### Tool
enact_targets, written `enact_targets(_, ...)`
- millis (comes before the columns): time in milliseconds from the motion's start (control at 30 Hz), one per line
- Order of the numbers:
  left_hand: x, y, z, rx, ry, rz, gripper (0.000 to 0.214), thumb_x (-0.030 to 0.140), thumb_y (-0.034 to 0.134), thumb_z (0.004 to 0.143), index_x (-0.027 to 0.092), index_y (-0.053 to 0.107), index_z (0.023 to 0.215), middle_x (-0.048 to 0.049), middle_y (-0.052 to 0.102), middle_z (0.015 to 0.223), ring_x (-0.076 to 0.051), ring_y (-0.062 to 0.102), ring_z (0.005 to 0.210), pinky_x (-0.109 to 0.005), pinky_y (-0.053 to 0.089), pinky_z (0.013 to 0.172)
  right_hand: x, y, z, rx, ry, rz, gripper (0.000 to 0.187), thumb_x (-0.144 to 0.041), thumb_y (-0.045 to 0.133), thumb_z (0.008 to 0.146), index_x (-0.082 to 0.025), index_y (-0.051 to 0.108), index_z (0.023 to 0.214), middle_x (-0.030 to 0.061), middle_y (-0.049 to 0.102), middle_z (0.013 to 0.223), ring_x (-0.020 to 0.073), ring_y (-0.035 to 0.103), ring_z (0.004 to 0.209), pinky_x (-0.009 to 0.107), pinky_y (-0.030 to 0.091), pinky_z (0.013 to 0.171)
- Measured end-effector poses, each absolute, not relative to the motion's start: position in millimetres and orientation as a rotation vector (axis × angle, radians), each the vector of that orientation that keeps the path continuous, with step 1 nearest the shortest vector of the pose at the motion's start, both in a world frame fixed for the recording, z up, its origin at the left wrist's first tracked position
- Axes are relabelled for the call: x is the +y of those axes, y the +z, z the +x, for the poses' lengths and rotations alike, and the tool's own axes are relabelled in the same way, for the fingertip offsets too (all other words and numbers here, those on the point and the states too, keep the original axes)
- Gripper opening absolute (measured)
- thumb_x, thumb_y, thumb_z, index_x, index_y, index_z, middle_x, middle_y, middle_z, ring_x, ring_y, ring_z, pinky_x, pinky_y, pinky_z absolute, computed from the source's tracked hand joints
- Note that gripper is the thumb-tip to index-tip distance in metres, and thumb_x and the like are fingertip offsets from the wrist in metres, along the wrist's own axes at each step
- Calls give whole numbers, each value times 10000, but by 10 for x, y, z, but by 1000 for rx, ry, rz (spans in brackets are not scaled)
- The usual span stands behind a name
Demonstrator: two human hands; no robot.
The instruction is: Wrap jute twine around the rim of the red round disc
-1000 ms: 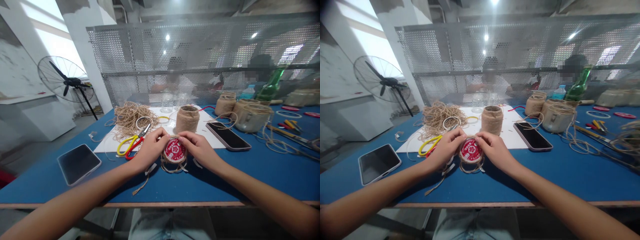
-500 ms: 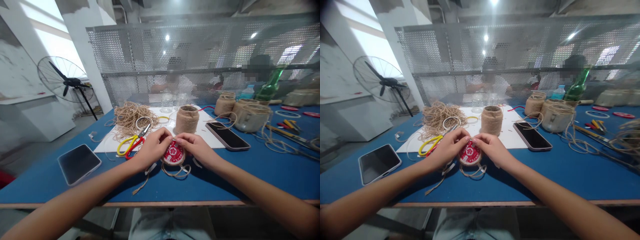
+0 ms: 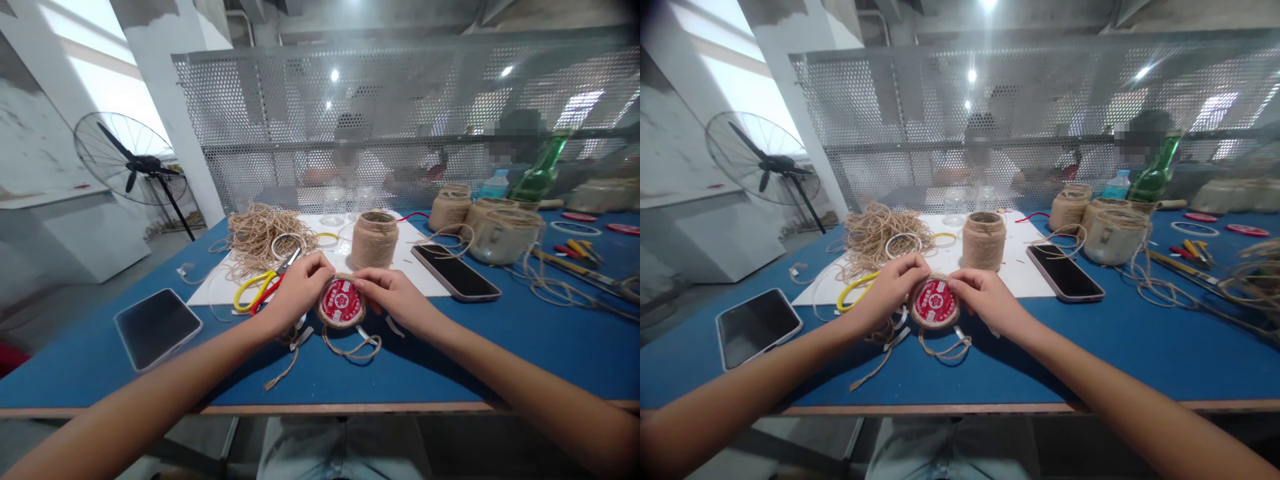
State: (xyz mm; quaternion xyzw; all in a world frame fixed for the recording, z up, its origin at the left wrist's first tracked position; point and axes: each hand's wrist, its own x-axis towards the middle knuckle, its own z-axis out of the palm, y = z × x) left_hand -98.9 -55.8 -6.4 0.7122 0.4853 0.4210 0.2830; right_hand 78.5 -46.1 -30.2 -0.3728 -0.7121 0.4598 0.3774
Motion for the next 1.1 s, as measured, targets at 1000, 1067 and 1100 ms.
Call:
enact_targets(1000, -627, -77, -968, 1325, 1142, 2108, 91, 243, 443, 799, 173, 500, 788, 28, 514, 704, -106, 477, 666, -215, 364, 603, -508, -277, 783, -2011, 700, -898, 269, -337, 441, 837, -178, 646, 908, 27, 656, 840, 154, 563, 731, 259, 425, 676)
enact_targets(1067, -632, -70, -971, 1315, 1084, 2130, 130, 279, 450, 803, 185, 519, 858, 29, 531, 708, -108, 486, 652, -217, 361, 590, -514, -278, 782, -2027, 733, -894, 283, -345, 420, 847, -185, 646, 906, 27, 655, 843, 168, 569, 765, 271, 426, 701)
enact_targets(1100, -635, -67, -971, 1303, 1046, 2153, 148, 293, 451, 805, 189, 527, 876, 28, 540, 706, -109, 490, 643, -217, 359, 585, -517, -279, 780, -2035, 747, -890, 286, -349, 416, 849, -188, 646, 905, 26, 655, 835, 176, 570, 788, 276, 426, 713)
